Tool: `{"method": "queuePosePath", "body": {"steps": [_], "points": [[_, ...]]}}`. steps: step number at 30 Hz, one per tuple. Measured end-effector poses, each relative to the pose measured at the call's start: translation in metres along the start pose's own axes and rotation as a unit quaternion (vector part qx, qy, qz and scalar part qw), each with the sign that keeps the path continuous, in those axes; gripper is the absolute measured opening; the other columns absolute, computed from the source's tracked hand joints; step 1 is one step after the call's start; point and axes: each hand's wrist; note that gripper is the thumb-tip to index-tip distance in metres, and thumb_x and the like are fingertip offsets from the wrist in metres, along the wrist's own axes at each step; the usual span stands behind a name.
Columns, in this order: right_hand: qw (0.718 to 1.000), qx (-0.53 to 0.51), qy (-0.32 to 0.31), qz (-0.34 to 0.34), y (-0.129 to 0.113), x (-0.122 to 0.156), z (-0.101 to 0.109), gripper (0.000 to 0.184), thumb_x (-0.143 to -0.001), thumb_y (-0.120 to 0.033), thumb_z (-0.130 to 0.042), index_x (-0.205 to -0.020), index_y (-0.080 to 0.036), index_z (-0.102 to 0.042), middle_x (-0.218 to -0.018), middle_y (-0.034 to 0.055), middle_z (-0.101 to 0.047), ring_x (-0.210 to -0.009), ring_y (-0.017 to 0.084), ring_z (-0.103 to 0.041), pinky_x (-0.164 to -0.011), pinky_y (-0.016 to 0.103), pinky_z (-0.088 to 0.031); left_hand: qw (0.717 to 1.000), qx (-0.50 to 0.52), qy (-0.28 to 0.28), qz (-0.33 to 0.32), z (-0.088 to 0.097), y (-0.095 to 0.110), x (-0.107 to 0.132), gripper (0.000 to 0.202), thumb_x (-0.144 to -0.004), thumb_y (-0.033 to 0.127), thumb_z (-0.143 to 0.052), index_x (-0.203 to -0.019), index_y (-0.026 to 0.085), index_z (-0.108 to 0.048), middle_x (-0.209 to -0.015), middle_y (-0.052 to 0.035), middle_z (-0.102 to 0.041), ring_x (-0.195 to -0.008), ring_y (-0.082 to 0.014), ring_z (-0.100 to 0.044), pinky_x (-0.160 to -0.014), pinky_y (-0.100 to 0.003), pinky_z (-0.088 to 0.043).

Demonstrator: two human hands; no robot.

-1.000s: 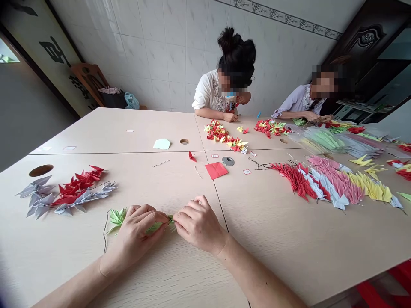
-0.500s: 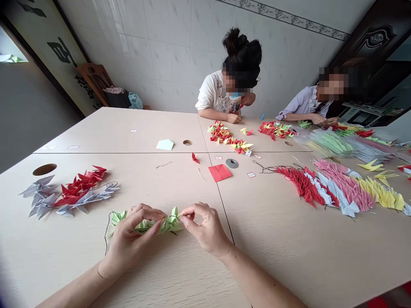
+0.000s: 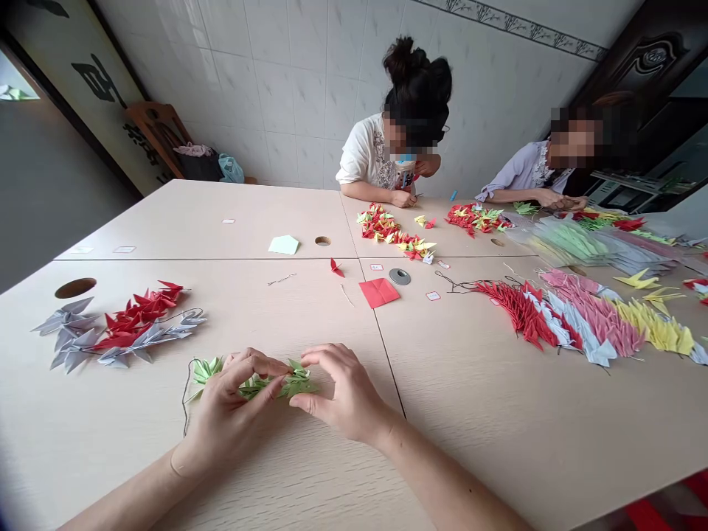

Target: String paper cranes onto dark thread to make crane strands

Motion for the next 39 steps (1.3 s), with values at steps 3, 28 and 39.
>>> {"method": "queuePosePath", "body": {"steps": [3, 28, 39], "points": [[0.999, 0.022, -0.032, -0.003, -0.001, -0.001, -0.003, 0.015, -0.081, -0.015, -0.066, -0.094, -0.022, -0.064, -0.112, 0.0048, -0.066, -0.106, 0.020, -0.058, -0.093, 0.035, -0.044, 1.000, 0.018, -0.006, 0.017, 0.001, 0.000, 0.000, 0.009, -0.089, 0.029, -0.059, -0.085, 0.025, -0.066, -0.084, 0.0024, -0.071, -0.079, -0.0150, -0.061, -0.076, -0.033, -0.040], [0.974, 0.215, -0.064, 0.011, -0.010, 0.001, 0.004, 0.022, -0.082, -0.031, -0.071, -0.100, -0.024, -0.060, -0.099, 0.0017, -0.067, -0.097, 0.019, -0.058, -0.087, 0.035, -0.038, 0.940, -0.245, -0.237, 0.021, 0.024, -0.004, -0.013, 0.034, -0.068, 0.039, -0.076, -0.099, 0.031, -0.065, -0.098, 0.0005, -0.067, -0.091, -0.0249, -0.057, -0.084, -0.043, -0.026], [0.956, 0.281, -0.081, -0.004, -0.011, -0.009, -0.014, 0.010, -0.083, -0.026, -0.070, -0.088, -0.022, -0.062, -0.091, 0.0016, -0.065, -0.089, 0.018, -0.057, -0.079, 0.033, -0.036, 0.953, -0.209, -0.219, 0.026, 0.022, -0.011, -0.014, 0.004, -0.075, 0.028, -0.064, -0.078, 0.028, -0.068, -0.082, 0.0005, -0.068, -0.081, -0.0217, -0.059, -0.081, -0.040, -0.031]]}}
Point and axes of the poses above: each hand's wrist, its own x-axis away from the middle knuckle, its own z-axis out of the back of the hand, y = z × x
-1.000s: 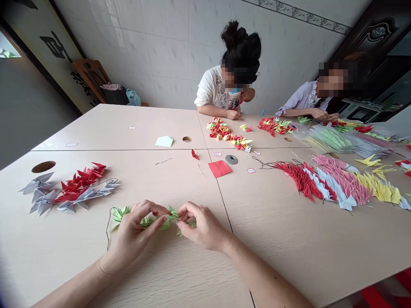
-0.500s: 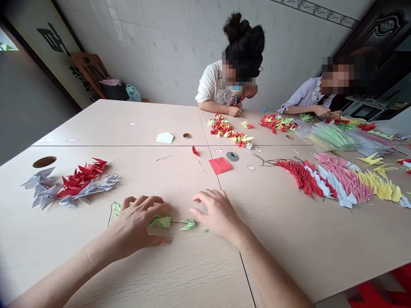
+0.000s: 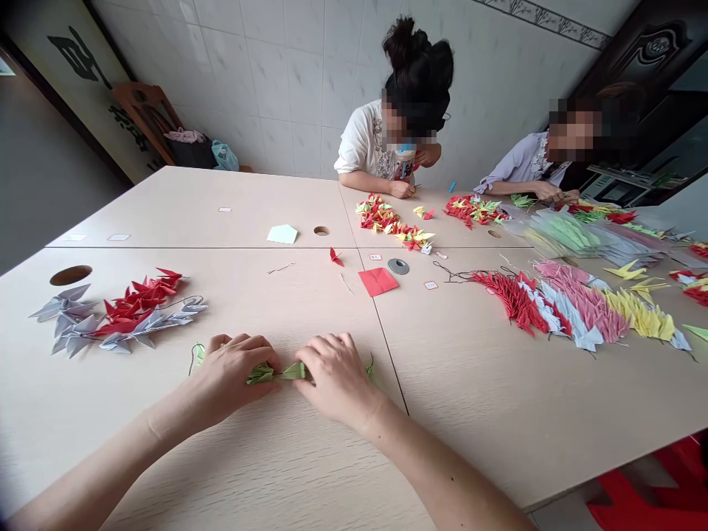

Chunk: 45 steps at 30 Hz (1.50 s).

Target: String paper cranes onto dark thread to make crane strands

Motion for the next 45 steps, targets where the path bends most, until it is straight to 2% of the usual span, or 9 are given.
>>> {"method": "queuePosePath", "body": {"steps": [5, 12, 15, 20, 25, 30, 33, 39, 45], "points": [[0.999, -0.004, 0.006, -0.037, 0.010, 0.006, 0.009, 0.021, -0.078, -0.029, -0.076, -0.085, -0.021, -0.058, -0.088, 0.0004, -0.066, -0.088, 0.019, -0.059, -0.082, 0.035, -0.033, 1.000, 0.004, -0.006, 0.016, 0.003, 0.004, 0.000, 0.005, -0.074, 0.030, -0.064, -0.073, 0.026, -0.068, -0.082, -0.0002, -0.068, -0.080, -0.0214, -0.059, -0.083, -0.041, -0.031], [0.998, -0.029, 0.046, 0.007, 0.006, 0.008, 0.002, 0.023, -0.079, -0.031, -0.075, -0.087, -0.022, -0.056, -0.086, -0.0001, -0.068, -0.083, 0.017, -0.060, -0.080, 0.034, -0.032, 0.997, 0.079, -0.025, -0.008, 0.008, 0.009, 0.001, 0.025, -0.089, 0.038, -0.047, -0.085, 0.028, -0.070, -0.086, -0.0007, -0.070, -0.082, -0.0201, -0.059, -0.081, -0.036, -0.035], [0.997, -0.042, 0.057, 0.006, 0.006, 0.008, 0.002, 0.022, -0.079, -0.030, -0.075, -0.090, -0.023, -0.057, -0.089, -0.0010, -0.068, -0.086, 0.017, -0.060, -0.080, 0.033, -0.033, 0.990, 0.126, -0.058, 0.002, 0.014, 0.011, -0.002, 0.033, -0.091, 0.034, -0.039, -0.082, 0.026, -0.069, -0.076, 0.0006, -0.068, -0.072, -0.0164, -0.056, -0.073, -0.030, -0.038], [0.994, -0.088, 0.067, 0.008, 0.007, 0.007, 0.001, 0.021, -0.079, -0.029, -0.076, -0.090, -0.024, -0.059, -0.090, -0.0007, -0.068, -0.088, 0.018, -0.059, -0.081, 0.033, -0.035, 0.972, 0.207, -0.093, 0.064, 0.019, 0.014, -0.006, 0.028, -0.084, 0.035, -0.045, -0.072, 0.022, -0.067, -0.052, 0.0058, -0.046, -0.048, -0.0095, -0.033, -0.051, -0.022, -0.028], [0.993, -0.103, 0.062, 0.008, 0.009, 0.007, 0.000, 0.018, -0.081, -0.030, -0.074, -0.091, -0.024, -0.059, -0.089, -0.0020, -0.068, -0.087, 0.016, -0.059, -0.081, 0.032, -0.036, 0.943, 0.292, -0.126, 0.097, 0.016, 0.011, -0.006, 0.023, -0.081, 0.039, -0.053, -0.074, 0.021, -0.064, -0.056, 0.0060, -0.052, -0.047, -0.0085, -0.037, -0.046, -0.021, -0.027], [0.991, -0.031, 0.129, 0.030, 0.003, 0.008, 0.000, 0.032, -0.081, -0.035, -0.071, -0.106, -0.021, -0.056, -0.105, 0.0061, -0.066, -0.096, 0.022, -0.057, -0.081, 0.035, -0.036, 0.940, 0.308, -0.104, 0.105, 0.013, 0.012, -0.008, 0.020, -0.079, 0.038, -0.054, -0.072, 0.020, -0.059, -0.061, 0.0053, -0.056, -0.052, -0.0089, -0.041, -0.048, -0.020, -0.030], [0.985, -0.003, 0.169, 0.027, -0.003, 0.008, -0.001, 0.014, -0.084, -0.029, -0.063, -0.088, -0.019, -0.055, -0.085, 0.0041, -0.064, -0.079, 0.019, -0.055, -0.073, 0.034, -0.034, 0.953, 0.272, -0.077, 0.113, 0.014, 0.015, -0.007, 0.019, -0.079, 0.035, -0.053, -0.069, 0.020, -0.057, -0.060, 0.0060, -0.055, -0.049, -0.0080, -0.038, -0.047, -0.020, -0.029], [0.981, -0.174, 0.072, -0.051, -0.002, 0.009, 0.004, 0.022, -0.090, -0.021, -0.048, -0.069, -0.020, -0.045, -0.062, -0.0042, -0.050, -0.059, 0.011, -0.044, -0.062, 0.026, -0.033, 0.941, 0.317, -0.069, 0.094, 0.016, 0.016, -0.004, 0.015, -0.079, 0.029, -0.054, -0.068, 0.019, -0.050, -0.074, 0.0032, -0.062, -0.053, -0.0077, -0.040, -0.051, -0.021, -0.032], [0.942, -0.317, 0.001, -0.112, 0.004, 0.009, 0.012, 0.030, -0.096, -0.029, -0.041, -0.069, -0.019, -0.049, -0.067, -0.0023, -0.057, -0.065, 0.011, -0.050, -0.062, 0.023, -0.036, 0.872, 0.473, -0.091, 0.088, 0.012, 0.010, -0.006, 0.017, -0.081, 0.029, -0.057, -0.071, 0.019, -0.047, -0.072, 0.0007, -0.059, -0.061, -0.0103, -0.044, -0.055, -0.023, -0.033]]}}
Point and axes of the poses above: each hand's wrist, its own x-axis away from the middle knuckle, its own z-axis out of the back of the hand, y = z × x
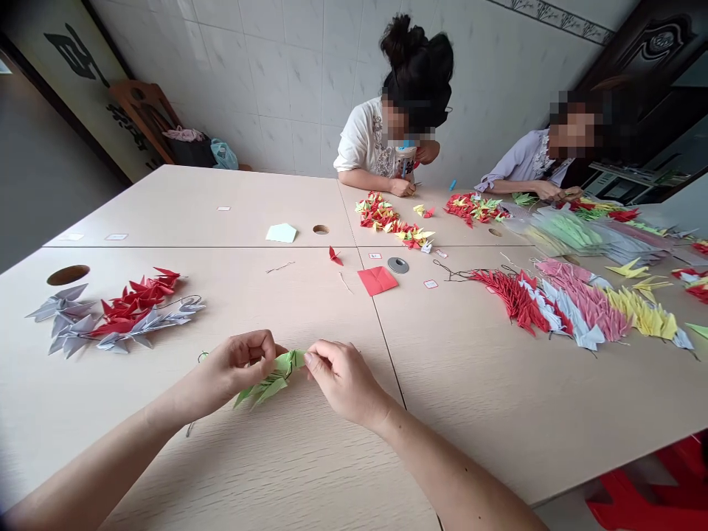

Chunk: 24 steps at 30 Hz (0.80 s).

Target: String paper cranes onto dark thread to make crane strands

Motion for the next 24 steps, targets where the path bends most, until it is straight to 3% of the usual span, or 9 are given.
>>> {"method": "queuePosePath", "body": {"steps": [4, 14, 17, 21, 24], "points": [[1.000, -0.010, -0.006, -0.007, 0.0037, -0.0023, 0.0005, 0.032, -0.097, -0.030, -0.041, -0.068, -0.019, -0.050, -0.069, -0.0021, -0.060, -0.067, 0.012, -0.052, -0.068, 0.024, -0.037, 0.996, 0.082, -0.022, 0.013, 0.0003, -0.0023, -0.0030, 0.024, -0.081, 0.034, -0.061, -0.070, 0.018, -0.046, -0.069, 0.0008, -0.056, -0.061, -0.0101, -0.044, -0.055, -0.024, -0.032], [0.998, 0.058, 0.002, 0.024, 0.0042, -0.0003, 0.0002, 0.030, -0.097, -0.025, -0.041, -0.068, -0.019, -0.050, -0.069, -0.0041, -0.059, -0.068, 0.011, -0.052, -0.076, 0.027, -0.034, 0.992, 0.120, -0.027, 0.022, -0.0016, -0.0029, -0.0043, 0.027, -0.078, 0.036, -0.065, -0.070, 0.017, -0.047, -0.065, 0.0034, -0.052, -0.058, -0.0084, -0.042, -0.053, -0.022, -0.032], [0.991, 0.110, 0.059, 0.056, 0.0043, -0.0003, -0.0009, 0.024, -0.094, -0.023, -0.044, -0.071, -0.019, -0.048, -0.068, -0.0039, -0.056, -0.066, 0.012, -0.050, -0.074, 0.028, -0.033, 0.995, 0.097, -0.006, 0.019, -0.0033, -0.0049, -0.0053, 0.028, -0.078, 0.037, -0.064, -0.069, 0.018, -0.047, -0.063, 0.0037, -0.050, -0.056, -0.0082, -0.040, -0.051, -0.022, -0.030], [0.951, 0.182, 0.189, 0.164, 0.0020, 0.0024, -0.0044, 0.010, -0.088, -0.022, -0.053, -0.082, -0.020, -0.047, -0.076, -0.0013, -0.057, -0.070, 0.013, -0.050, -0.073, 0.029, -0.031, 0.998, 0.037, 0.035, 0.039, -0.0050, -0.0078, -0.0058, 0.026, -0.080, 0.039, -0.061, -0.071, 0.017, -0.049, -0.060, 0.0049, -0.047, -0.054, -0.0078, -0.037, -0.050, -0.022, -0.028], [0.925, 0.225, 0.201, 0.230, -0.0002, 0.0038, -0.0088, 0.018, -0.085, -0.026, -0.061, -0.077, -0.019, -0.046, -0.068, -0.0032, -0.054, -0.064, 0.012, -0.048, -0.069, 0.029, -0.029, 0.998, 0.005, 0.040, 0.048, -0.0061, -0.0096, -0.0056, 0.026, -0.082, 0.041, -0.058, -0.073, 0.017, -0.051, -0.061, 0.0052, -0.046, -0.055, -0.0081, -0.036, -0.050, -0.022, -0.027]]}}
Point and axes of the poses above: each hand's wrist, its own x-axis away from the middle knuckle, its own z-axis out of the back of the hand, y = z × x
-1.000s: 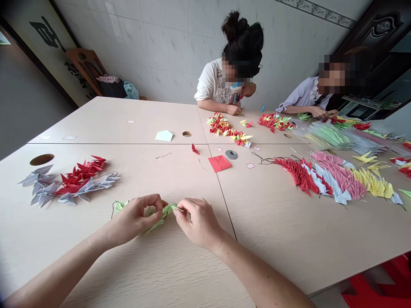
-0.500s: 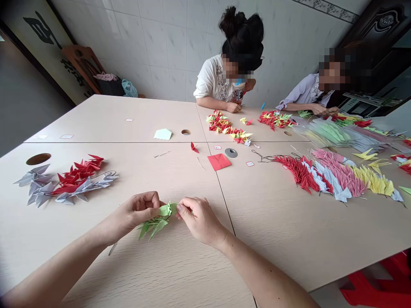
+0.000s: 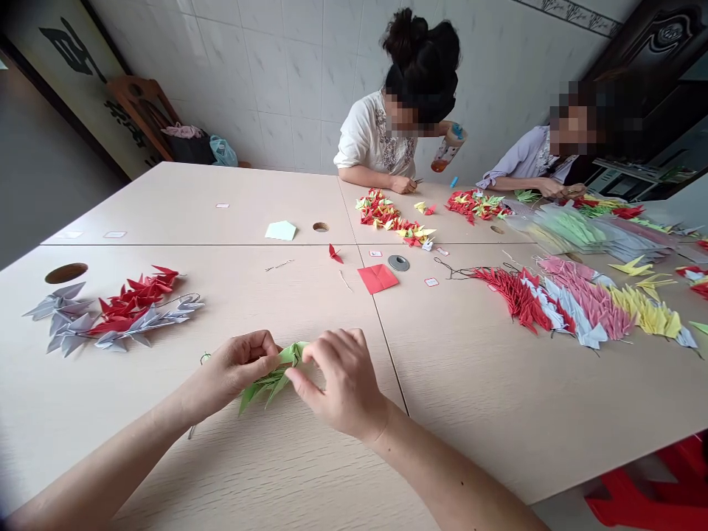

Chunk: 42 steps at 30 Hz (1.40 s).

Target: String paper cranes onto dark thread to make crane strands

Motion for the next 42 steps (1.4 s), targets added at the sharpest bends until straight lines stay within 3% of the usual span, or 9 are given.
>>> {"method": "queuePosePath", "body": {"steps": [7, 12, 15, 18, 24, 30, 33, 36, 42], "points": [[1.000, 0.018, -0.012, -0.002, 0.002, -0.002, -0.003, 0.018, -0.087, -0.015, -0.057, -0.071, -0.018, -0.050, -0.060, -0.0057, -0.057, -0.059, 0.009, -0.050, -0.069, 0.029, -0.026, 0.996, -0.088, -0.018, -0.021, -0.005, 0.007, 0.007, 0.022, -0.085, 0.037, -0.053, -0.074, 0.019, -0.052, -0.068, 0.0039, -0.053, -0.055, -0.0084, -0.039, -0.051, -0.022, -0.032], [0.999, 0.019, -0.034, 0.009, 0.004, 0.000, -0.001, 0.018, -0.087, -0.016, -0.059, -0.071, -0.018, -0.052, -0.060, -0.0054, -0.060, -0.060, 0.010, -0.051, -0.069, 0.030, -0.026, 0.963, -0.222, 0.056, -0.145, -0.008, 0.009, 0.010, 0.016, -0.083, 0.030, -0.057, -0.098, 0.025, -0.061, -0.093, -0.0005, -0.065, -0.081, -0.0152, -0.058, -0.068, -0.025, -0.045], [0.999, -0.003, -0.051, 0.006, 0.006, 0.002, -0.001, 0.015, -0.088, -0.016, -0.060, -0.073, -0.019, -0.056, -0.063, -0.0049, -0.064, -0.060, 0.010, -0.052, -0.071, 0.030, -0.027, 0.941, -0.271, 0.057, -0.197, -0.007, 0.007, 0.008, 0.012, -0.087, 0.028, -0.053, -0.089, 0.026, -0.065, -0.088, 0.0000, -0.066, -0.084, -0.0158, -0.058, -0.074, -0.027, -0.045], [0.996, -0.042, -0.072, -0.024, 0.008, 0.002, 0.001, 0.014, -0.088, -0.016, -0.060, -0.075, -0.020, -0.059, -0.065, -0.0057, -0.067, -0.058, 0.009, -0.051, -0.072, 0.030, -0.028, 0.939, -0.279, 0.062, -0.191, -0.005, 0.007, 0.007, 0.015, -0.088, 0.029, -0.051, -0.083, 0.024, -0.064, -0.080, 0.0004, -0.065, -0.077, -0.0148, -0.058, -0.067, -0.024, -0.043], [0.971, -0.108, -0.140, -0.164, 0.005, -0.004, 0.010, 0.014, -0.088, -0.017, -0.059, -0.074, -0.022, -0.062, -0.070, -0.0054, -0.069, -0.062, 0.011, -0.055, -0.076, 0.030, -0.036, 0.962, -0.235, 0.075, -0.117, -0.003, 0.008, 0.007, 0.015, -0.087, 0.030, -0.050, -0.083, 0.021, -0.061, -0.077, 0.0017, -0.061, -0.061, -0.0106, -0.050, -0.056, -0.021, -0.038], [0.952, -0.164, -0.143, -0.215, 0.008, -0.005, 0.011, 0.016, -0.091, -0.026, -0.056, -0.077, -0.022, -0.062, -0.070, -0.0041, -0.071, -0.067, 0.013, -0.059, -0.073, 0.029, -0.040, 0.970, -0.201, 0.066, -0.118, -0.003, 0.009, 0.007, 0.015, -0.087, 0.031, -0.050, -0.083, 0.021, -0.061, -0.076, 0.0013, -0.061, -0.069, -0.0120, -0.053, -0.055, -0.020, -0.038], [0.952, -0.166, -0.142, -0.213, 0.009, -0.004, 0.011, 0.015, -0.091, -0.025, -0.057, -0.077, -0.022, -0.062, -0.069, -0.0052, -0.071, -0.067, 0.012, -0.058, -0.072, 0.029, -0.039, 0.965, -0.213, 0.066, -0.136, -0.003, 0.008, 0.007, 0.014, -0.087, 0.031, -0.050, -0.084, 0.022, -0.061, -0.081, -0.0001, -0.064, -0.075, -0.0139, -0.056, -0.055, -0.020, -0.039], [0.959, -0.155, -0.136, -0.192, 0.008, -0.005, 0.012, 0.014, -0.091, -0.024, -0.057, -0.078, -0.023, -0.061, -0.069, -0.0058, -0.070, -0.067, 0.012, -0.057, -0.074, 0.029, -0.037, 0.949, -0.248, 0.073, -0.179, -0.004, 0.006, 0.007, 0.015, -0.088, 0.030, -0.050, -0.086, 0.023, -0.062, -0.085, -0.0010, -0.066, -0.079, -0.0152, -0.057, -0.063, -0.023, -0.043], [0.986, -0.084, -0.105, -0.097, 0.009, -0.004, 0.010, 0.011, -0.084, -0.017, -0.064, -0.075, -0.021, -0.058, -0.072, -0.0053, -0.068, -0.065, 0.011, -0.056, -0.075, 0.031, -0.032, 0.929, -0.284, 0.091, -0.220, -0.005, 0.007, 0.007, 0.014, -0.088, 0.028, -0.050, -0.084, 0.023, -0.063, -0.084, -0.0017, -0.068, -0.077, -0.0159, -0.057, -0.074, -0.029, -0.044]]}}
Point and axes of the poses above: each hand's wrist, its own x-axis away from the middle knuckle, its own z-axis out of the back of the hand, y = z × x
